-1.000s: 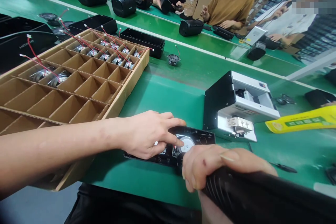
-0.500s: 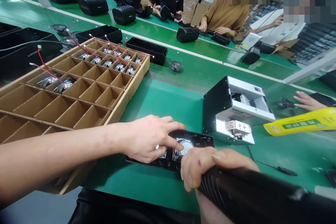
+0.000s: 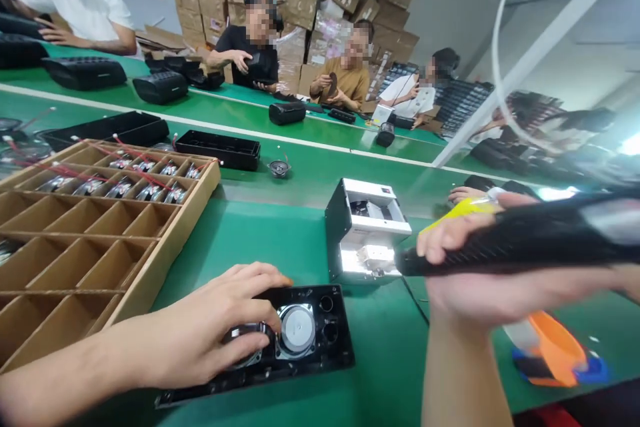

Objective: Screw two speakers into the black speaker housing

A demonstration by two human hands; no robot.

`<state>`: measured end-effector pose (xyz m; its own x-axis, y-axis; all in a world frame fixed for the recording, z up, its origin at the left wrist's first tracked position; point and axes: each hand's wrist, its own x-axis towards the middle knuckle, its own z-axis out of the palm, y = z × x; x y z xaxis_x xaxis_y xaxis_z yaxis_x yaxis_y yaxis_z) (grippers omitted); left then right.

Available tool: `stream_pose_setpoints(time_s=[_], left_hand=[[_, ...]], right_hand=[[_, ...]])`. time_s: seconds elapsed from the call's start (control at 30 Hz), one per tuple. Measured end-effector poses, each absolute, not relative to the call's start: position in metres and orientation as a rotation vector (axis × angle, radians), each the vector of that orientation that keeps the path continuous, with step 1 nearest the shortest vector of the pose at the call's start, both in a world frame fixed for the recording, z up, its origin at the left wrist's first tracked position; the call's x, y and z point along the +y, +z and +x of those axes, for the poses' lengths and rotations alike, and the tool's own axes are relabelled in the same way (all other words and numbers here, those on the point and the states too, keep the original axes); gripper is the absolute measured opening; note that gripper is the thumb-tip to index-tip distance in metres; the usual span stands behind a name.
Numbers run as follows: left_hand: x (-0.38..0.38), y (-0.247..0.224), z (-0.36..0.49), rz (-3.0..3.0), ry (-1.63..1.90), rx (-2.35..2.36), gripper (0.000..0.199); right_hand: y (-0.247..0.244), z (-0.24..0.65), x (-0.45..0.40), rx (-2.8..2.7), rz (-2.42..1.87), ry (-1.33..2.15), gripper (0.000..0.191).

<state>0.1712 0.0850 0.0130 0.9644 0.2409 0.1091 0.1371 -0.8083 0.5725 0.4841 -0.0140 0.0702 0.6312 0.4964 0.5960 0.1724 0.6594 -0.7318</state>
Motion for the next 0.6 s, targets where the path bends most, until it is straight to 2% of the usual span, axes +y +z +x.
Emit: stream_pose_setpoints(time_s=[0.1,0.4,0.6], left_hand=[[0.087,0.015,0.169,2.519,0.241,0.297,0.025],[0.092,0.017,0.158,2.801,0.160,0.270,0.041],[0.099,0.001,0.131,2.820,0.113,0.222,0.046]], right_hand=[[0.070,0.471,0.007,-0.929,-0.888,0.082,0.077],[0.050,0.476,0.005,-0.942,-0.872,0.110,0.074],[0.052,0.468,-0.007,-0.887,-0.895,0.143,0.084]])
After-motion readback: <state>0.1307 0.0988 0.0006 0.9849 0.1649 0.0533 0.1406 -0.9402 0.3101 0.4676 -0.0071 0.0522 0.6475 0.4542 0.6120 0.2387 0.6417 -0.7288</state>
